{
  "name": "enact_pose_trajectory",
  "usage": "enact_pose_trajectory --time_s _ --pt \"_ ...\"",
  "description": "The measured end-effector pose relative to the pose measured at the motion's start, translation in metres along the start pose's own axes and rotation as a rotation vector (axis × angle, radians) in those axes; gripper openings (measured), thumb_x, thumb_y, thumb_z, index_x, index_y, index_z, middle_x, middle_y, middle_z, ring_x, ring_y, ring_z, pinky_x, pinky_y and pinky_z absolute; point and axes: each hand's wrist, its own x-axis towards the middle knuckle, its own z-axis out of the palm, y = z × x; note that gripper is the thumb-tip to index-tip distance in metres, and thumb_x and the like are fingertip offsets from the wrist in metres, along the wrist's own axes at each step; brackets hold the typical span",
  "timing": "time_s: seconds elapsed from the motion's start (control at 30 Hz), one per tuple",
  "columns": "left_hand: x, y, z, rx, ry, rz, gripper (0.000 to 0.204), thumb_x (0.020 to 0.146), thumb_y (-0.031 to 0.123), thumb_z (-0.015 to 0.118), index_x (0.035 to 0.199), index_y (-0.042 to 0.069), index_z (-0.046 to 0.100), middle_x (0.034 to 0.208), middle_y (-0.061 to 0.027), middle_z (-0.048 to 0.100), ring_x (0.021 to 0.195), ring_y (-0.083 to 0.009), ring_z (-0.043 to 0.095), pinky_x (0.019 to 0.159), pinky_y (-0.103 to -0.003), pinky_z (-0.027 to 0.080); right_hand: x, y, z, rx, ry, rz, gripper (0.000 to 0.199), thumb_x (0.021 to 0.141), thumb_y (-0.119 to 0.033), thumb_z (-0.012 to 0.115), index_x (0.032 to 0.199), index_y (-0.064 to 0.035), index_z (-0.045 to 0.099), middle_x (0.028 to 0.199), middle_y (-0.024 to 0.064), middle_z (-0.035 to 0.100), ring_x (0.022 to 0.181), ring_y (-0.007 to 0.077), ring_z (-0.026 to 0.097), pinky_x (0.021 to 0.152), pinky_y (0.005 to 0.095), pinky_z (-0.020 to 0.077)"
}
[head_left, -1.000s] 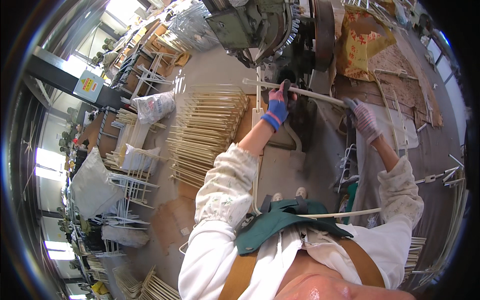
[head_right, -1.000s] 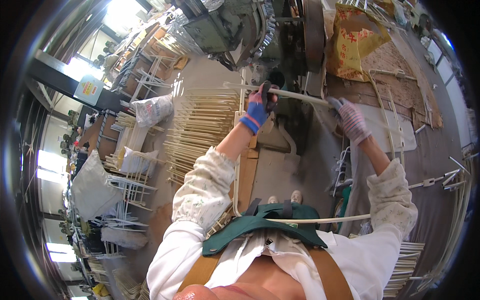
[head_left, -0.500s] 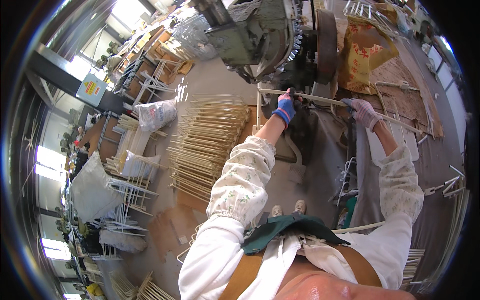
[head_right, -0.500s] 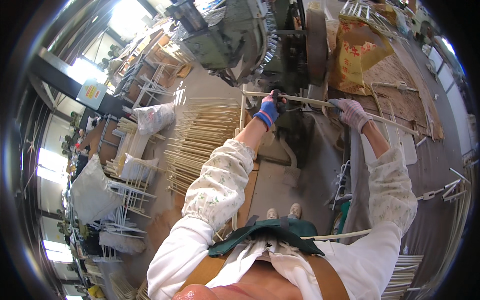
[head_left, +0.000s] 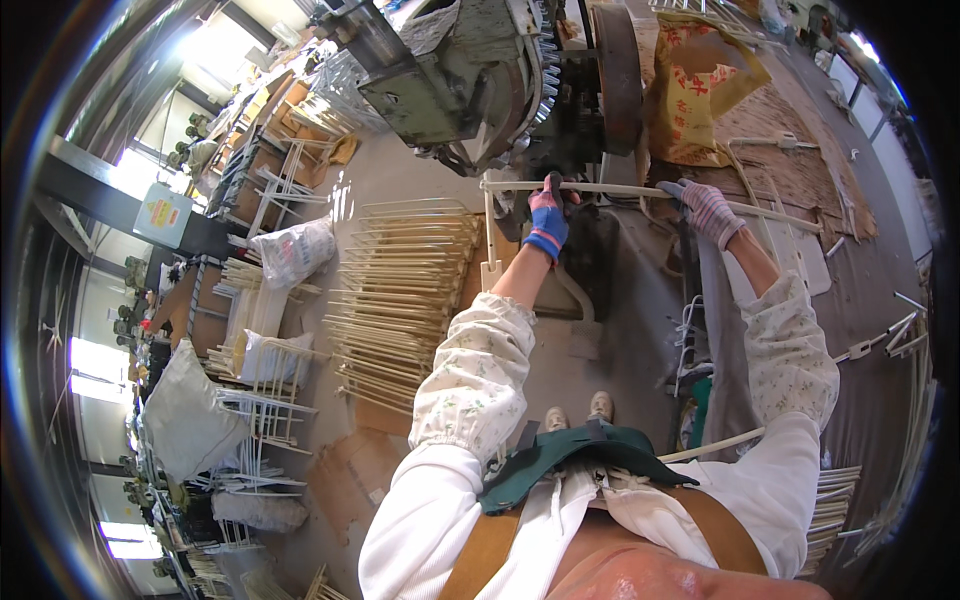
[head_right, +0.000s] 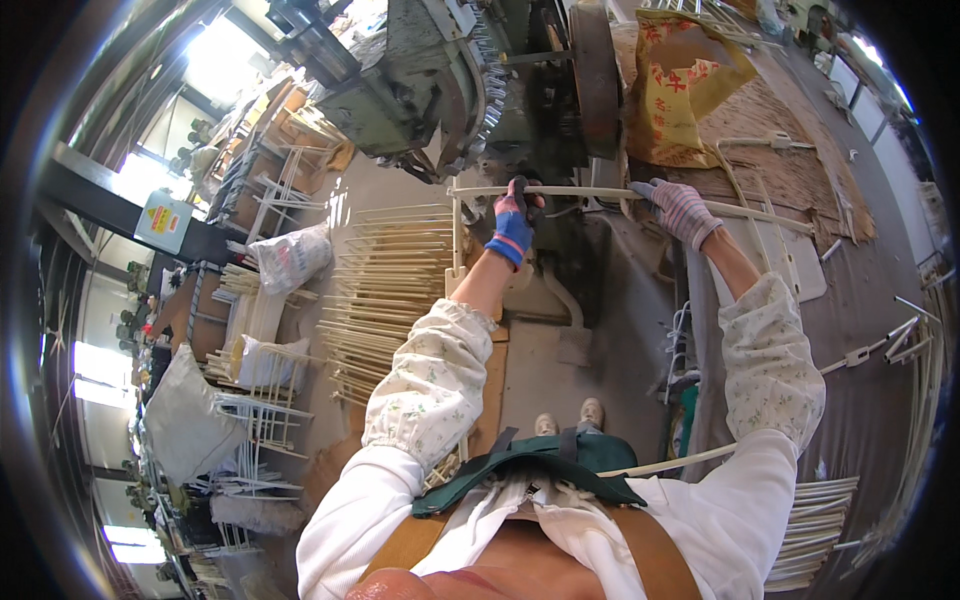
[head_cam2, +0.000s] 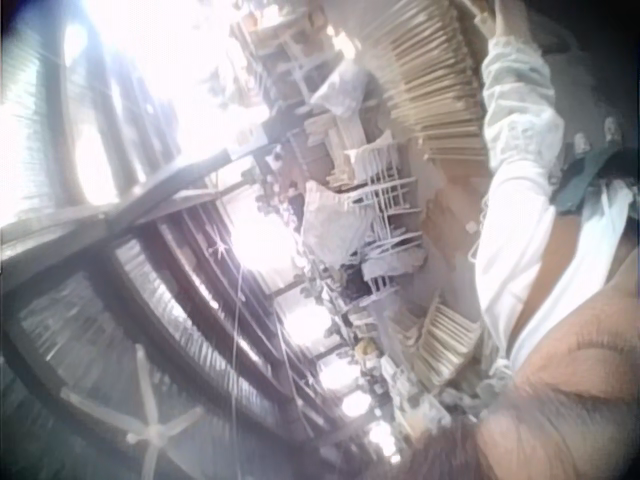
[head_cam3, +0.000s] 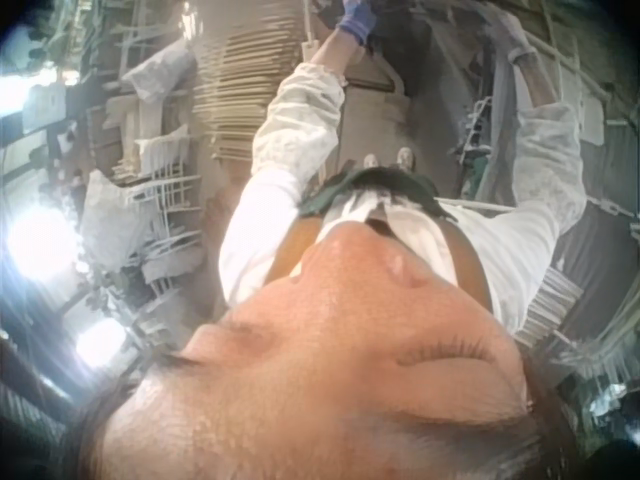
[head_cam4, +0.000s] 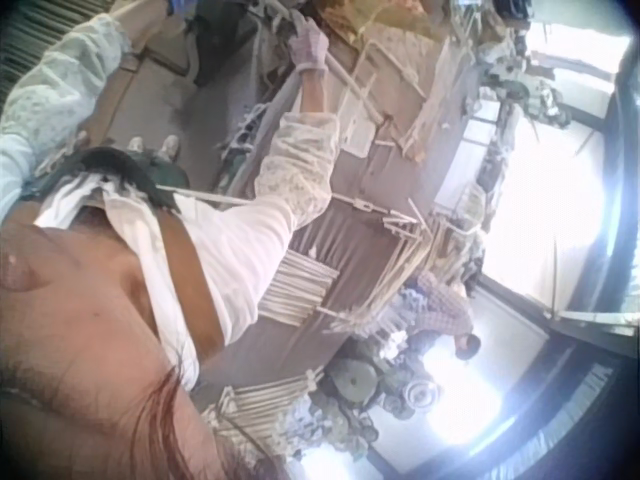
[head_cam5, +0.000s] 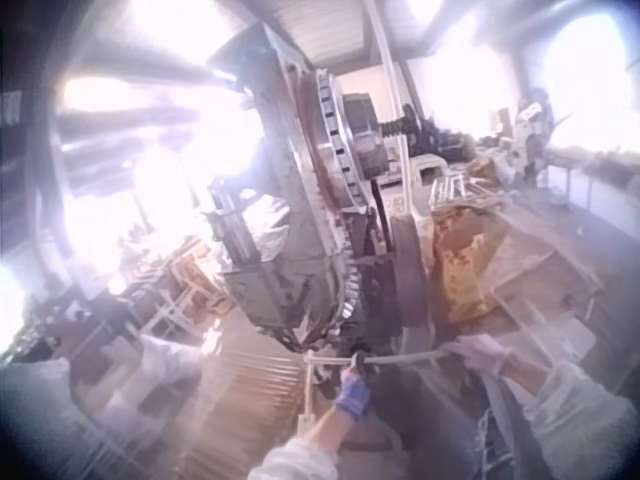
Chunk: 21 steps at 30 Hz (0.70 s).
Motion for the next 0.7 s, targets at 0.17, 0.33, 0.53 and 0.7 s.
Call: enact_pose_trajectory --time_s 0.17,0.33,0.53,0.7 --pt "0.002 -0.006 -0.007 -0.088 0.040 -0.128 0.030 0.082 0.032 0.054 0.073 0.004 0.060 0.055 -0.0066 0.056 0.040 -0.0130 0.044 0.037 -0.024 0.033 -0.002 -0.003 -0.004 -0.046 0.042 -0.021 0.036 0.073 -0.008 0.050 0.109 -0.0083 0.052 0.082 0.0147 0.056 0.079 0.0321 0.056 0.065 0.0391 0.0457" --pt "0.005 -0.019 -0.013 -0.201 0.211 -0.193 0.024 0.086 0.026 0.050 0.073 0.007 0.056 0.057 -0.0041 0.049 0.046 -0.0151 0.043 0.040 -0.024 0.034 -0.043 0.098 0.036 -0.460 0.105 0.185 0.023 0.070 -0.016 0.051 0.090 -0.0050 0.057 0.078 0.0160 0.055 0.077 0.0288 0.056 0.065 0.0365 0.0438" --pt "0.013 -0.023 -0.008 -0.025 -0.007 -0.239 0.028 0.084 0.030 0.047 0.075 0.005 0.056 0.050 -0.0053 0.048 0.033 -0.0113 0.033 0.032 -0.023 0.026 -0.240 0.310 0.005 -0.400 0.425 1.290 0.027 0.082 -0.026 0.042 0.091 -0.0070 0.058 0.091 0.0152 0.057 0.085 0.0270 0.056 0.078 0.0356 0.0418" --pt "0.008 -0.022 -0.006 -0.123 -0.126 -0.153 0.030 0.085 0.030 0.045 0.080 0.002 0.056 0.050 -0.0070 0.048 0.033 -0.0119 0.032 0.032 -0.023 0.025 -0.268 0.298 0.047 0.277 0.129 1.042 0.038 0.087 -0.032 0.035 0.104 -0.0035 0.053 0.092 0.0133 0.060 0.084 0.0272 0.054 0.074 0.0338 0.0412"
